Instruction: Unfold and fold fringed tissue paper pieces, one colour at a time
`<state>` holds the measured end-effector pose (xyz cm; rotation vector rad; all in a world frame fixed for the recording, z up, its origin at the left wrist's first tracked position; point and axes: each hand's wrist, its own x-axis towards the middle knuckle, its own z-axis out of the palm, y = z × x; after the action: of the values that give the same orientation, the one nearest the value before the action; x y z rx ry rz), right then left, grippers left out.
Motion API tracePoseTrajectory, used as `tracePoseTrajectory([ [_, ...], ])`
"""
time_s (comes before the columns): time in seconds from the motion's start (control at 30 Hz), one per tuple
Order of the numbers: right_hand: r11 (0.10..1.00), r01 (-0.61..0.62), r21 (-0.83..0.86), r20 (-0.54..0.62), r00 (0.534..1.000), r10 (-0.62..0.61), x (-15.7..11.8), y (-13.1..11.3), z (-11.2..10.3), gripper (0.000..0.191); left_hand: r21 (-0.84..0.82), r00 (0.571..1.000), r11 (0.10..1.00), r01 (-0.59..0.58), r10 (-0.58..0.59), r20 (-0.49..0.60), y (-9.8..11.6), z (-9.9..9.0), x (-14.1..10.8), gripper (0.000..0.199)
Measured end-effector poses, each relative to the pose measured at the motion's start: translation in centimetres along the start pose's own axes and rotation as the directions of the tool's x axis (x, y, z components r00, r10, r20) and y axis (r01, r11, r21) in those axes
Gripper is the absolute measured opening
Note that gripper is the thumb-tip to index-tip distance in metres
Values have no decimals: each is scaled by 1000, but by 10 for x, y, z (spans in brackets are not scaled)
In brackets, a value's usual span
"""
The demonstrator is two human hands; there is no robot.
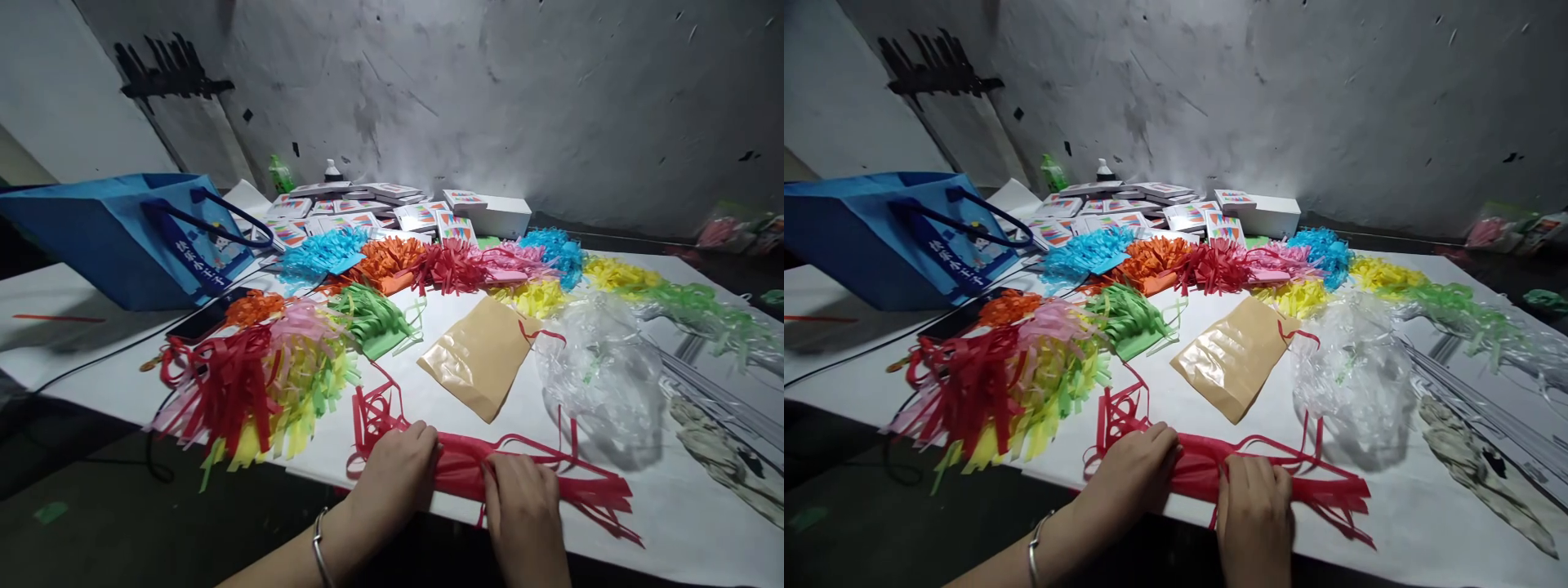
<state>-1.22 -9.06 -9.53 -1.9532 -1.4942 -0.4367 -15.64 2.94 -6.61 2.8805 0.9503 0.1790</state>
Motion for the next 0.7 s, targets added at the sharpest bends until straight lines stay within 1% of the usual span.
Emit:
tracePoseTrajectory([
  [0.07, 999, 21, -49, 55, 998, -18, 5, 7, 0, 35, 26, 1000, 999, -30, 30, 8, -2, 2, 2, 16],
  [0.1, 994, 45, -97, 72, 997, -38, 5, 15, -2, 35, 23, 999, 999, -46, 46, -4, -3, 4, 1, 16],
  [0.13, 985, 67, -160, 75, 996, -56, 4, 25, -5, 34, 14, 998, 998, -55, 55, -26, -4, 6, -1, 17],
  [0.2, 941, 77, -328, 36, 997, -69, 0, 50, -17, 39, -13, 994, 998, -64, 63, -88, -6, 10, -5, 18],
  [0.23, 907, 38, -420, -16, 999, -49, -2, 63, -24, 43, -27, 991, 997, -69, 66, -114, -7, 12, -7, 19],
  [0.27, 865, -27, -501, -81, 997, -16, -4, 73, -33, 46, -37, 989, 997, -73, 68, -133, -7, 14, -8, 19],
  [0.3, 820, -116, -560, -174, 984, 21, -5, 79, -41, 46, -42, 987, 996, -77, 70, -142, -7, 15, -9, 19],
  [0.33, 797, -177, -578, -264, 964, 22, -6, 81, -48, 43, -41, 987, 996, -79, 73, -146, -7, 15, -9, 19],
  [0.37, 811, -177, -558, -316, 949, -11, -5, 77, -53, 41, -37, 987, 996, -83, 77, -144, -7, 15, -9, 19],
  [0.4, 858, -105, -503, -323, 944, -74, -4, 69, -55, 39, -31, 987, 996, -86, 81, -139, -6, 14, -8, 19],
  [0.43, 909, 44, -415, -287, 942, -177, -3, 56, -53, 36, -26, 988, 996, -86, 82, -134, -5, 13, -7, 19],
  [0.47, 930, 231, -285, -213, 931, -296, -2, 40, -48, 31, -21, 988, 996, -87, 83, -130, -5, 12, -6, 19],
  [0.5, 912, 385, -144, -131, 906, -403, -2, 24, -40, 26, -16, 988, 996, -88, 85, -132, -4, 11, -6, 19],
  [0.53, 872, 488, -35, -82, 868, -489, -3, 10, -31, 25, -11, 986, 996, -91, 88, -138, -4, 10, -5, 19],
  [0.57, 871, 490, 32, -70, 871, -487, -4, 0, -20, 26, -6, 985, 995, -95, 93, -147, -4, 9, -5, 20],
  [0.6, 890, 454, 47, -61, 891, -451, -7, -5, -11, 26, -3, 983, 995, -102, 101, -155, -4, 9, -4, 20],
  [0.63, 917, 398, 8, -47, 917, -397, -11, -4, -5, 26, 0, 981, 994, -109, 108, -161, -4, 8, -4, 19],
  [0.67, 943, 322, -85, -35, 945, -325, -16, 4, -2, 27, 0, 980, 994, -114, 112, -163, -4, 7, -4, 19],
  [0.7, 945, 244, -219, -29, 966, -256, -21, 17, -3, 30, 0, 981, 993, -116, 114, -160, -4, 6, -4, 18],
])
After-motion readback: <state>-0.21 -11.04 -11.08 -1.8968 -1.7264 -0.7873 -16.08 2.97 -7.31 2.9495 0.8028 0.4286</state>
